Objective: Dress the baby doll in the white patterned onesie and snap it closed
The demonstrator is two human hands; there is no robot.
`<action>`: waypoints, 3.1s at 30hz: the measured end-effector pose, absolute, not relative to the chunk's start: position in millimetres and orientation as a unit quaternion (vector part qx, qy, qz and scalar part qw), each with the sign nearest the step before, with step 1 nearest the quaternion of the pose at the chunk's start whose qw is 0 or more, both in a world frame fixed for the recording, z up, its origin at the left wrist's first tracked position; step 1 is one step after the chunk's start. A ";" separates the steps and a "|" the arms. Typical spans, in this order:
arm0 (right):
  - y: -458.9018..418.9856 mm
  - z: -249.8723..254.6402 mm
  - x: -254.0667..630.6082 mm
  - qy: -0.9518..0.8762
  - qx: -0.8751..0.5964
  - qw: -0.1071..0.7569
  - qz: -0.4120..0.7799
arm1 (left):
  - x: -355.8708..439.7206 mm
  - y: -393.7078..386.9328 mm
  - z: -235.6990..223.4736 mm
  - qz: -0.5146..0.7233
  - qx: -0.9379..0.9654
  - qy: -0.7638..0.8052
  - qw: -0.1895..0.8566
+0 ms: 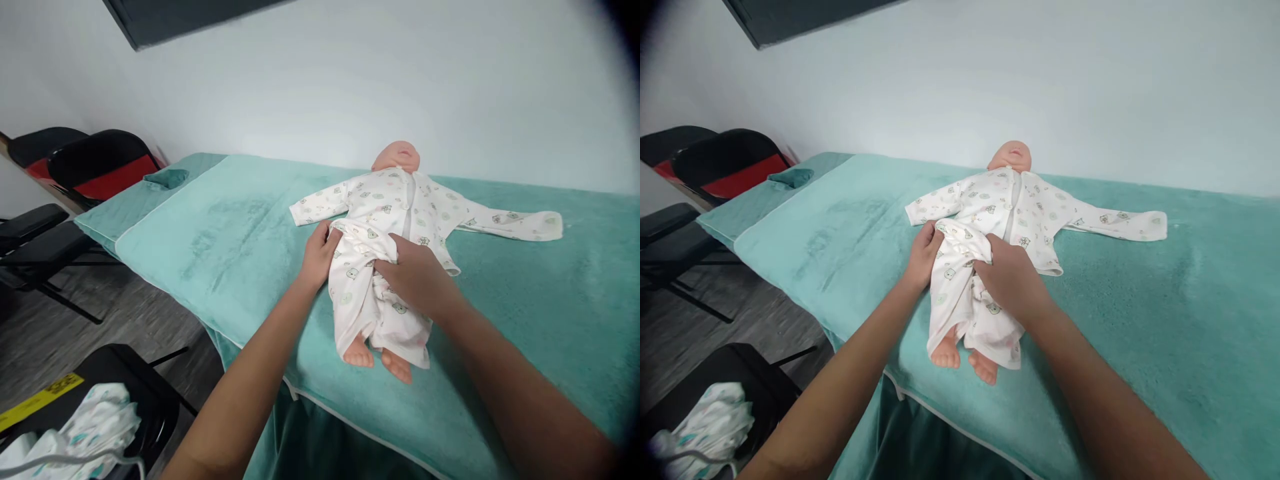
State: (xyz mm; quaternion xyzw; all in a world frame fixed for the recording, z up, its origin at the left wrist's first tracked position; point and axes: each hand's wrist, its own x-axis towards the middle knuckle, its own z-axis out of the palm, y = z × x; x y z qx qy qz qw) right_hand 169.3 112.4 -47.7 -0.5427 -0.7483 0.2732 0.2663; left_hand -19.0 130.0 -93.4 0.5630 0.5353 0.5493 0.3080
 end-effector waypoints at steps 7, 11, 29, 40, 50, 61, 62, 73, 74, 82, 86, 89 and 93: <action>113.5 -49.5 176.5 -0.730 -0.535 0.298 0.305 | -17.1 56.5 -89.0 0.483 0.539 0.604 0.334; 110.9 -49.6 178.2 -0.729 -0.529 0.306 0.309 | -12.0 37.1 -86.5 0.446 0.578 0.598 0.331; 120.5 -29.0 219.6 -0.732 -0.486 0.413 0.240 | -5.1 154.4 -28.0 0.399 0.712 0.506 0.280; 129.1 -56.4 198.1 -0.755 -0.580 0.307 -0.004 | 23.7 139.6 -34.5 0.314 0.758 0.568 0.060; 139.3 -83.3 332.2 -0.461 -0.745 0.466 0.119 | -76.1 171.0 -87.3 0.657 0.309 0.654 0.211; 103.5 -85.4 245.1 -0.734 -0.407 0.419 0.345 | -49.2 115.1 -55.8 0.390 0.637 0.482 0.459; 102.9 -84.8 245.9 -0.742 -0.388 0.411 0.361 | -52.8 112.8 -55.5 0.369 0.644 0.469 0.480; 94.4 -87.5 259.3 -0.776 -0.397 0.403 0.279 | -68.2 103.8 -53.7 0.244 0.683 0.436 0.532; 94.0 -86.5 259.2 -0.784 -0.395 0.390 0.279 | -68.0 103.9 -52.4 0.253 0.702 0.429 0.509; 108.9 -87.2 251.4 -0.714 -0.431 0.457 0.308 | -39.4 118.1 -55.9 0.447 0.667 0.452 0.390; 131.1 -88.5 238.0 -0.593 -0.527 0.511 0.330 | -24.8 149.1 -52.8 0.490 0.639 0.490 0.334; 156.2 -81.7 231.6 -0.545 -0.560 0.514 0.353 | -20.6 182.5 -50.7 0.505 0.611 0.544 0.274; 184.1 -79.5 226.5 -0.512 -0.528 0.552 0.393 | -18.4 214.4 -66.3 0.537 0.583 0.524 0.313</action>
